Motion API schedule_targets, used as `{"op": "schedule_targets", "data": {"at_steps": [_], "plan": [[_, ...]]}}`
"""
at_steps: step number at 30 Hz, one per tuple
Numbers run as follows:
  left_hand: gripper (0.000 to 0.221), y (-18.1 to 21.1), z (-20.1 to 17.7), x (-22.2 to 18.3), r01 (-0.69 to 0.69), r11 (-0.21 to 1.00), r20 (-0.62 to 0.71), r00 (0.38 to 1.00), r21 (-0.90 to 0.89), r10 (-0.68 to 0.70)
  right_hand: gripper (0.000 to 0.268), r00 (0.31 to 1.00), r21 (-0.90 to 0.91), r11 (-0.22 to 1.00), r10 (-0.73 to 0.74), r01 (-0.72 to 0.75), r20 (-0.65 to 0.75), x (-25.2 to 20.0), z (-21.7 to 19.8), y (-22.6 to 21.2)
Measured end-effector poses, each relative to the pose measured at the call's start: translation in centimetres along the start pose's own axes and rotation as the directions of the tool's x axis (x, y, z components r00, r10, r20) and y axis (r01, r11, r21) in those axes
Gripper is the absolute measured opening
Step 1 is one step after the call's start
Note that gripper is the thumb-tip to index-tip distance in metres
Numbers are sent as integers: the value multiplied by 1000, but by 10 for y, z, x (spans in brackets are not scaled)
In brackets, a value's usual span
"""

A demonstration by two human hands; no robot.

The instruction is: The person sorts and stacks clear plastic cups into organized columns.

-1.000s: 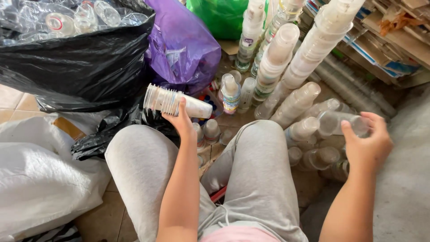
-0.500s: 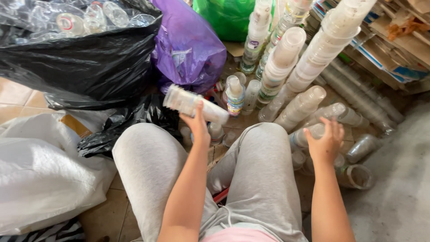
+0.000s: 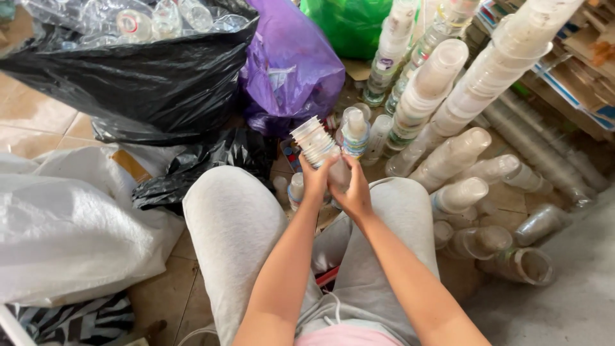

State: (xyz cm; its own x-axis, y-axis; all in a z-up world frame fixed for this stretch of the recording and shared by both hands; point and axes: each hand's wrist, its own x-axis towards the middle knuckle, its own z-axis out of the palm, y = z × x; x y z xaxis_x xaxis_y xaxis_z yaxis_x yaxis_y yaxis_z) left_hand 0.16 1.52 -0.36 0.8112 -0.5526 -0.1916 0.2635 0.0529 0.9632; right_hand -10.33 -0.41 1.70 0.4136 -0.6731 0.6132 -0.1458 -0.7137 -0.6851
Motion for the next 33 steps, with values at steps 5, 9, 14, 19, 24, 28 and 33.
{"op": "schedule_targets", "data": {"at_steps": [5,9,14,19,24,28,33], "plan": [[113,33,-4,-21,-1,994,84,996,114,-9,93,999,-16,999,-46,46,-28,-28,17,31],[113,54,-3,-29,-16,980,185,982,197,-21,98,996,-92,994,-58,51,-70,-29,16,39],[112,47,-5,-21,-12,973,153,988,230,-24,96,1000,-75,997,-16,14,-27,-30,16,28],[111,49,-4,-23,-10,971,149,989,241,-26,101,989,-6,990,144,-143,41,-32,14,37],[112,49,-9,-21,9,948,173,983,318,-68,96,989,99,984,148,-150,28,-28,9,31],[111,57,-8,-28,14,931,171,982,365,-82,94,985,124,977,170,-173,34,-27,11,28],[108,56,-8,-26,-26,926,191,980,376,-50,92,968,179,951,241,-251,75,-25,6,25]]}}
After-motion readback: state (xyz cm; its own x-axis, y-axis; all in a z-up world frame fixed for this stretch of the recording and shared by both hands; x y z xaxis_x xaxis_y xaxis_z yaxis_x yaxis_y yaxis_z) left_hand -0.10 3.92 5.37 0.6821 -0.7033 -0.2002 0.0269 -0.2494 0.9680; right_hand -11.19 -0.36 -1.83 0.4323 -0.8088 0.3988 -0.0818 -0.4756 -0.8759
